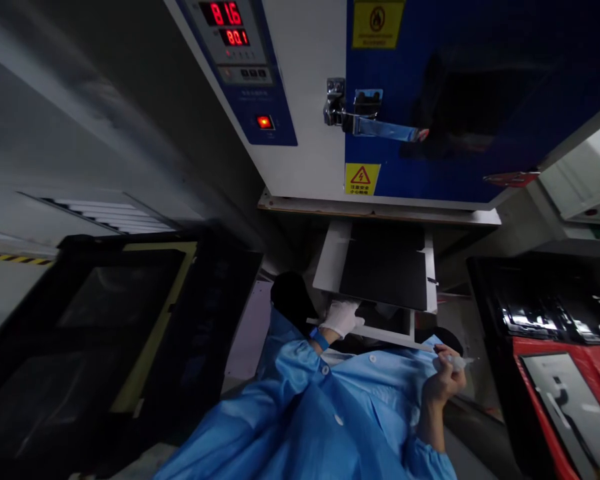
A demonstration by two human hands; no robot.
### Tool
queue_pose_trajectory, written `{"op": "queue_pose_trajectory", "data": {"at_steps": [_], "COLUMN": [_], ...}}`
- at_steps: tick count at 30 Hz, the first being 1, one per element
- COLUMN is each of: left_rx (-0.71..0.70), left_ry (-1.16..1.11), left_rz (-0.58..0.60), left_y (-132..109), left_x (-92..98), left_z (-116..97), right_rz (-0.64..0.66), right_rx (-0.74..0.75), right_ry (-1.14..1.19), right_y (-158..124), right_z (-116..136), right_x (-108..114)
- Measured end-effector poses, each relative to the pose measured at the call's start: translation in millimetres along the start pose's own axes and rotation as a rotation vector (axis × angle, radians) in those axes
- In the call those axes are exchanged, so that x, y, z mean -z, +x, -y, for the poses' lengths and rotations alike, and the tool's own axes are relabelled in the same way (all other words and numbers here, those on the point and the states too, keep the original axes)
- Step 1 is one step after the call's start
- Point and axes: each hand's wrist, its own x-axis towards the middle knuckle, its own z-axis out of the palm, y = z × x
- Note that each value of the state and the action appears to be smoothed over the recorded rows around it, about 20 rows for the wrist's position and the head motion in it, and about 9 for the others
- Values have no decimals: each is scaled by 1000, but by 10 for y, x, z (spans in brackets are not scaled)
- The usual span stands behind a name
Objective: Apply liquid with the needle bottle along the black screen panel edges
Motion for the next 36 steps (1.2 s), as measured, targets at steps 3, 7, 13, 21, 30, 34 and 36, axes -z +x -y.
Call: {"op": "queue_pose_trajectory", "data": {"at_steps": [3,7,13,21,30,34,36], "left_rx": [53,76,100,88,70,197,245], "left_ry": [-195,-567,-1084,-1334,-1188,-924,-875], "left_rz": [65,141,335,521,541,579,481], "left_y": [64,-77,-387,-623,-954,-897,-773], "left_x": [-43,-102,-260,-225,-26,-174,-373], "left_z": [-43,-89,-117,-123,411,807,867], "right_rz": [64,208,356,246,-123,-196,-204], "right_rx": [-10,-58,-128,-153,-46,1,21], "right_ry": [-13,-22,6,55,91,95,95], "right_y": [-121,-418,-741,-695,-147,164,208], "right_z": [152,276,326,389,480,662,754], "right_x": [-65,-295,-630,-590,-268,19,105]}}
